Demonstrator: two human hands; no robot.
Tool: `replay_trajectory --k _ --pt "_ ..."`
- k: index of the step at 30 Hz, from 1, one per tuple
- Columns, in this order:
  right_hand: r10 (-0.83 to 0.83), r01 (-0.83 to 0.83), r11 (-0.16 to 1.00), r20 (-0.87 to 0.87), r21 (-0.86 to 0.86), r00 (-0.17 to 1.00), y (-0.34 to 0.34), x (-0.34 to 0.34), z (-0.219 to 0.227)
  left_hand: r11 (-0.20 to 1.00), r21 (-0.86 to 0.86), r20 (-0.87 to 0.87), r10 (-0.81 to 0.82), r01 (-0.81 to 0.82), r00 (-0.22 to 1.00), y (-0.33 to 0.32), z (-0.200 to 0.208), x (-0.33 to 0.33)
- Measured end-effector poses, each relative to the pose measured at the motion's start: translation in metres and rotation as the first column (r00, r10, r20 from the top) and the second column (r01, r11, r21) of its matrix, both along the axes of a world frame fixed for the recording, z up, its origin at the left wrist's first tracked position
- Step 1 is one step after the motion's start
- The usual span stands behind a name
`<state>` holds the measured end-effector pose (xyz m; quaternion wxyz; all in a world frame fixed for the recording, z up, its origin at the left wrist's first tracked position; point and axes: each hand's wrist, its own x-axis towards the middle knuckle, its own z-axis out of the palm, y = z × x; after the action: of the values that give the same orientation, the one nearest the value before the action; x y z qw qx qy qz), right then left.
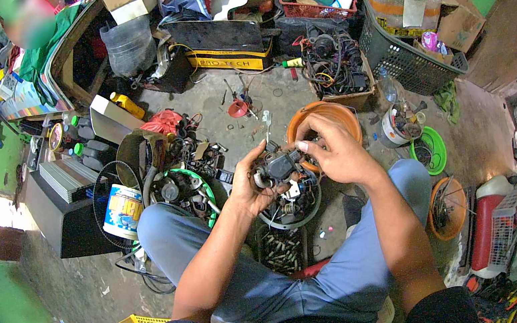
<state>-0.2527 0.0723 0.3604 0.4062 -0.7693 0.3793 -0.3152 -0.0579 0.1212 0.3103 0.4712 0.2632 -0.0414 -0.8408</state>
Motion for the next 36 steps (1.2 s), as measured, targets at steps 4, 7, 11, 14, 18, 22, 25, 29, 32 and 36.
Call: replay_trajectory --k 4,7,11,14,18,22,25,29,32,36 --pt "-0.052 0.053 0.998 0.024 -0.023 0.998 -0.001 0.002 -0.008 0.999 -0.033 -0.072 -0.02 0.018 0.997 -0.003 -0.006 0.004" --pt "-0.109 0.106 0.991 0.046 0.078 0.993 -0.005 0.002 -0.018 0.998 0.023 -0.045 0.059 -0.058 0.997 -0.004 -0.001 -0.001" --pt "-0.229 0.21 0.956 0.072 0.207 0.971 -0.004 0.006 -0.009 0.999 0.001 -0.053 0.052 -0.052 0.997 -0.006 -0.005 0.002" --pt "-0.286 0.257 0.943 0.119 0.209 0.951 -0.005 0.008 -0.004 0.999 0.011 -0.07 0.036 -0.035 0.997 -0.006 -0.002 0.003" --pt "-0.292 0.26 0.949 0.185 0.181 0.938 -0.007 0.012 -0.008 0.999 -0.036 -0.084 0.007 -0.01 0.996 -0.007 -0.004 0.004" --pt "-0.28 0.271 0.958 0.119 0.092 0.953 -0.009 0.011 -0.011 0.999 -0.038 -0.018 0.038 -0.038 0.999 -0.007 0.003 0.002" --pt "-0.287 0.27 0.946 0.079 0.178 0.955 -0.01 0.011 -0.019 0.998 -0.033 0.015 0.045 -0.044 0.999 -0.007 0.003 0.0" --pt "-0.277 0.264 0.945 0.04 0.195 0.96 -0.009 0.011 -0.014 0.998 0.018 0.082 0.063 -0.065 0.995 -0.006 0.006 -0.004" --pt "-0.25 0.202 0.931 0.128 0.304 0.96 -0.011 0.01 -0.008 0.993 0.09 0.073 0.067 -0.073 0.995 -0.007 0.007 -0.003" --pt "-0.171 0.057 0.926 0.282 0.373 0.944 -0.006 0.004 -0.004 0.999 0.044 -0.042 0.001 0.001 0.999 -0.006 -0.001 -0.002"
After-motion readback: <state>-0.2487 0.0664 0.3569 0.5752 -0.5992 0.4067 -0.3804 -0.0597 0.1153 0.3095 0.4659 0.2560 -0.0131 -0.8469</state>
